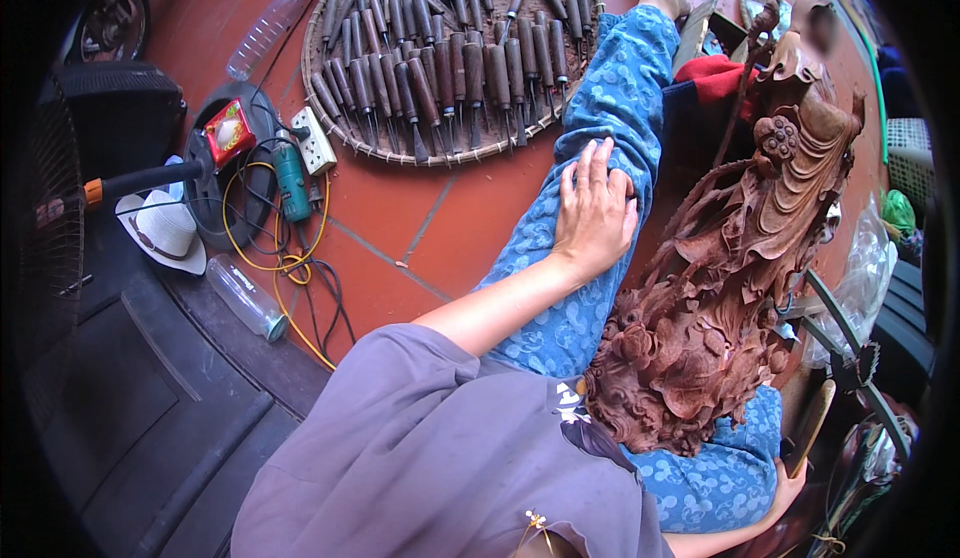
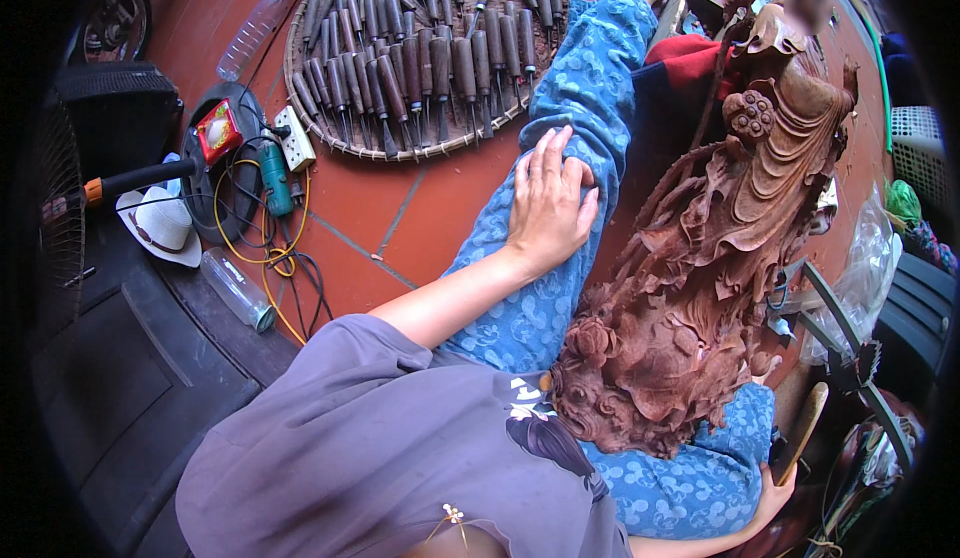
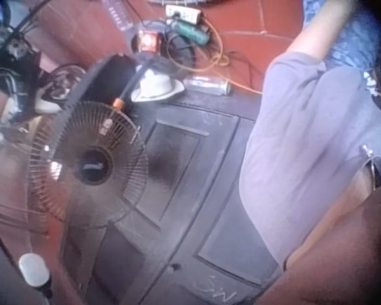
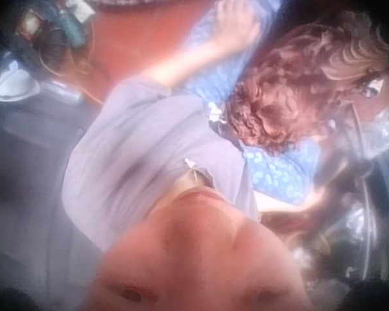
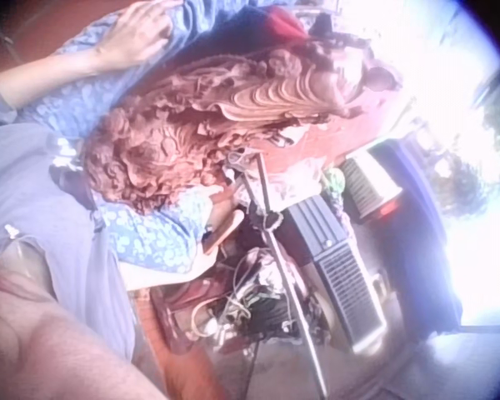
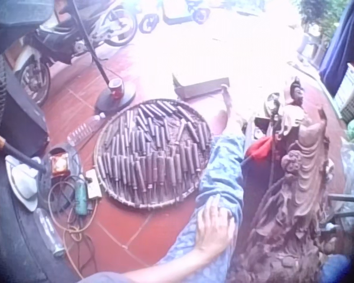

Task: The person carves a large wooden sculpture resting on their lap, using a chisel and mallet for rough shaping and a rotary power tool for detailed refinement. They switch between tools and adjust their position to reach different areas of the intricate surface.

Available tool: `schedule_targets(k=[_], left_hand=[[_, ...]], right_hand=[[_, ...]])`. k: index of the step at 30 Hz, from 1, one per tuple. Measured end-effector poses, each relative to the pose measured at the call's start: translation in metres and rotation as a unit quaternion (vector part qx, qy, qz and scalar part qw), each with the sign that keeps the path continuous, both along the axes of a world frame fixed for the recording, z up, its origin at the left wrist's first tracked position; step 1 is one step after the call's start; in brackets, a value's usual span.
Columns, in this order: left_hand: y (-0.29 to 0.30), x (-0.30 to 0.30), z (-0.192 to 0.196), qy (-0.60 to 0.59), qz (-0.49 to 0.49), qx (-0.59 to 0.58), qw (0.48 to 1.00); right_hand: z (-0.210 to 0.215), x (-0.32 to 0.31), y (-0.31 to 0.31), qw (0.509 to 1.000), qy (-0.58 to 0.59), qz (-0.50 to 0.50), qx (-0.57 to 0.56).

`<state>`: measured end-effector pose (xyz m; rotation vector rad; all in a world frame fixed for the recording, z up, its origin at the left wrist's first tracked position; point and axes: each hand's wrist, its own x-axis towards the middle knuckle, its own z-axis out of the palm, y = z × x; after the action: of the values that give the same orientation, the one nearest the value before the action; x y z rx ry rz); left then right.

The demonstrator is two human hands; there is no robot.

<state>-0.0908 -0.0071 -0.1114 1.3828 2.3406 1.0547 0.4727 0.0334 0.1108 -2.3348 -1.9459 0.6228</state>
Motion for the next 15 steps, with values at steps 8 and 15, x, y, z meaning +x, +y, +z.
schedule_targets(k=[8,15], left_hand=[[0.009,-0.076,-0.015,-0.312,0.159,0.022,0.936],[0.046,-0.131,-0.07,0.151,0.135,-0.297,0.933]], right_hand=[[0.0,0.001,-0.008,0.999,-0.034,0.009,0.018],[-0.002,-0.002,-0.012,0.998,0.066,-0.007,0.02]])
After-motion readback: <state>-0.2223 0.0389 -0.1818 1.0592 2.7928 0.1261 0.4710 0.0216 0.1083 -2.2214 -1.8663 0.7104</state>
